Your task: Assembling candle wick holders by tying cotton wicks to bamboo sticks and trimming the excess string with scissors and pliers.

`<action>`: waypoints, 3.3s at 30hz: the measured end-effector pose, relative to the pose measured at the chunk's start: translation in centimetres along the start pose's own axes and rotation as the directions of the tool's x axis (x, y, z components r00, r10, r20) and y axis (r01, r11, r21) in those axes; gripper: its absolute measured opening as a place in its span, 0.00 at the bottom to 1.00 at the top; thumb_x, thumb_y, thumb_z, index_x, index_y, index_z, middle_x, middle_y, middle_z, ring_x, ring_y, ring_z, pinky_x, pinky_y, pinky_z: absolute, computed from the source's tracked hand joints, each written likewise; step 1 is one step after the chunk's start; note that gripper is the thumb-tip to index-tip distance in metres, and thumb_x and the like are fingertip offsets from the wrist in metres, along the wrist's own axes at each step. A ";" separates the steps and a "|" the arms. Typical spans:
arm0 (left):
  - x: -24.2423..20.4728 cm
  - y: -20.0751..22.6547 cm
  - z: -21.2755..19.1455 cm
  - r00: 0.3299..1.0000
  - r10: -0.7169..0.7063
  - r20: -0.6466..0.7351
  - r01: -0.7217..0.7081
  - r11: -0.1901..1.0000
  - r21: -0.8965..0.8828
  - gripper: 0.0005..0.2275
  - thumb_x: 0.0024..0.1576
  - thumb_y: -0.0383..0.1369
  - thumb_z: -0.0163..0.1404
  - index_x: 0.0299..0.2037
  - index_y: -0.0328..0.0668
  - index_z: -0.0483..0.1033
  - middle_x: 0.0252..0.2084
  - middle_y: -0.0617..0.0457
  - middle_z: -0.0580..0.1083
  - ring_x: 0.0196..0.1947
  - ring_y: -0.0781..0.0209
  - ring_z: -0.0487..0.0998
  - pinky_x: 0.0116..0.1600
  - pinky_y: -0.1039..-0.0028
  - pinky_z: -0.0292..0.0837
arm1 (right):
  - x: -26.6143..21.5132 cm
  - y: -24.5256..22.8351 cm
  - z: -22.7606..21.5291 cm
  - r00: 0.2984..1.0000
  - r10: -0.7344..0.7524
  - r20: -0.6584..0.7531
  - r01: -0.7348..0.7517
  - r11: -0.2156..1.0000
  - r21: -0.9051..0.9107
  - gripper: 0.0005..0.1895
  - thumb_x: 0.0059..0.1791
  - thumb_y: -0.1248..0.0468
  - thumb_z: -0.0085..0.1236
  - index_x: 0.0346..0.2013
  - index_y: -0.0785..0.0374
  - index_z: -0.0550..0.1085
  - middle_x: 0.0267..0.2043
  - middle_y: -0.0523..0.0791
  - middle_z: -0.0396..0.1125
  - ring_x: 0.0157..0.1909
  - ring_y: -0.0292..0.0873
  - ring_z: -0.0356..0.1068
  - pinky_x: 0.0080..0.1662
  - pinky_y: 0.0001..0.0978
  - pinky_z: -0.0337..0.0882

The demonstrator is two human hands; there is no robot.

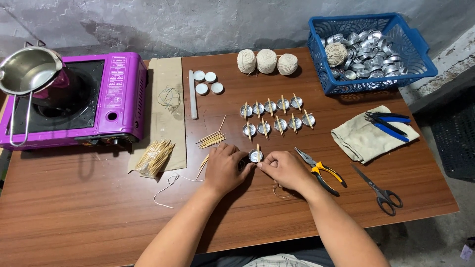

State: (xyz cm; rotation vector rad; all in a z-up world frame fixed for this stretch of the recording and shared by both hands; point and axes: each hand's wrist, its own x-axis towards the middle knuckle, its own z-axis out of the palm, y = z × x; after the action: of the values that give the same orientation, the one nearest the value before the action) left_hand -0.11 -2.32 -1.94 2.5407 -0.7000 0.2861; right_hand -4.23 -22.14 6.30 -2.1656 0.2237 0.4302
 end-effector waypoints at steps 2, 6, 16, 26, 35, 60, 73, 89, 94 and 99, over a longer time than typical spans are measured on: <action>-0.1 -0.4 0.8 1.000 0.003 -0.008 -0.003 1.000 0.007 0.13 0.49 0.46 0.58 0.41 0.55 0.84 0.34 0.55 0.75 0.44 0.53 0.76 0.50 0.63 0.67 | 1.0 1.3 0.7 0.999 -0.025 -0.022 0.025 1.000 -0.007 0.10 0.45 0.58 0.63 0.31 0.62 0.82 0.13 0.44 0.70 0.16 0.40 0.71 0.27 0.27 0.70; -0.2 -0.5 1.3 0.999 0.023 -0.026 -0.023 1.000 0.014 0.12 0.50 0.46 0.58 0.39 0.56 0.84 0.33 0.56 0.75 0.43 0.54 0.76 0.49 0.63 0.67 | 1.0 1.3 1.2 0.996 -0.052 -0.067 0.047 0.996 -0.074 0.10 0.45 0.56 0.62 0.30 0.58 0.83 0.14 0.42 0.72 0.20 0.41 0.75 0.28 0.29 0.71; 0.0 -0.3 1.3 0.999 0.023 -0.045 -0.023 1.000 0.006 0.11 0.49 0.45 0.59 0.38 0.55 0.84 0.33 0.55 0.75 0.42 0.53 0.76 0.49 0.62 0.68 | 1.9 2.1 1.4 0.999 -0.045 0.027 0.045 0.999 -0.016 0.10 0.47 0.62 0.57 0.32 0.63 0.83 0.15 0.44 0.71 0.17 0.40 0.72 0.28 0.29 0.73; 0.2 0.0 0.2 0.999 0.029 -0.027 -0.029 1.000 -0.009 0.10 0.49 0.44 0.58 0.38 0.54 0.84 0.32 0.54 0.75 0.42 0.52 0.76 0.48 0.62 0.68 | 1.3 0.7 0.1 0.996 -0.029 0.082 0.032 0.999 -0.043 0.14 0.48 0.56 0.58 0.33 0.64 0.83 0.11 0.47 0.67 0.15 0.42 0.71 0.25 0.28 0.70; 0.6 -4.7 -3.0 0.990 0.077 -0.121 -0.084 0.995 -0.051 0.07 0.44 0.38 0.56 0.31 0.53 0.81 0.30 0.53 0.74 0.36 0.50 0.77 0.42 0.63 0.72 | 0.5 5.6 -1.6 0.947 -0.195 -0.253 0.229 0.967 0.111 0.09 0.47 0.62 0.64 0.39 0.61 0.83 0.30 0.52 0.76 0.33 0.44 0.75 0.40 0.38 0.75; 1.3 -4.0 -4.7 0.960 -0.056 0.274 0.213 0.782 -0.586 0.04 0.55 0.28 0.60 0.39 0.41 0.83 0.32 0.44 0.82 0.36 0.49 0.84 0.44 0.65 0.78 | -4.9 7.8 -0.7 0.829 -0.485 -0.278 0.532 0.838 0.120 0.02 0.47 0.67 0.64 0.30 0.61 0.82 0.19 0.45 0.71 0.25 0.39 0.70 0.29 0.32 0.71; -0.2 1.1 -2.8 0.932 0.074 0.354 0.317 0.302 -0.899 0.13 0.45 0.20 0.69 0.40 0.35 0.84 0.30 0.49 0.83 0.32 0.68 0.80 0.41 0.78 0.77 | -4.9 3.2 5.6 0.878 -0.388 -0.280 0.446 0.876 0.185 0.06 0.45 0.64 0.68 0.32 0.65 0.81 0.21 0.52 0.74 0.23 0.43 0.76 0.24 0.31 0.72; 0.1 -3.7 -5.2 0.995 -0.063 0.072 0.091 0.387 -0.918 0.06 0.51 0.20 0.59 0.37 0.32 0.83 0.28 0.42 0.81 0.29 0.60 0.78 0.36 0.70 0.76 | -3.2 8.7 1.3 0.795 -0.386 -0.468 0.541 0.799 0.261 0.09 0.53 0.68 0.54 0.35 0.70 0.80 0.32 0.53 0.78 0.33 0.46 0.80 0.35 0.36 0.80; 0.6 -5.4 -5.6 0.988 0.151 -0.024 -0.153 0.971 -0.186 0.05 0.45 0.38 0.55 0.27 0.56 0.85 0.27 0.55 0.80 0.33 0.51 0.81 0.37 0.66 0.75 | -2.3 10.3 1.9 0.761 -0.383 -0.524 0.554 0.804 0.216 0.08 0.53 0.69 0.56 0.33 0.70 0.80 0.31 0.53 0.78 0.32 0.45 0.80 0.32 0.33 0.80; 0.7 -6.9 -4.0 0.931 0.082 -0.355 0.039 0.946 0.321 0.10 0.42 0.40 0.58 0.35 0.61 0.84 0.33 0.61 0.76 0.38 0.57 0.76 0.39 0.68 0.71 | -2.0 9.9 2.2 0.681 -0.468 -0.563 0.610 0.788 0.082 0.08 0.51 0.69 0.59 0.28 0.68 0.80 0.26 0.50 0.76 0.27 0.45 0.79 0.28 0.32 0.78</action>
State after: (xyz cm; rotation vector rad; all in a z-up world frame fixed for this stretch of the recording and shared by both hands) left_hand 3.81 4.59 -1.08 2.6693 -0.5704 0.9249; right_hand -9.63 -26.17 -1.51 -1.9119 -0.0847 -0.5213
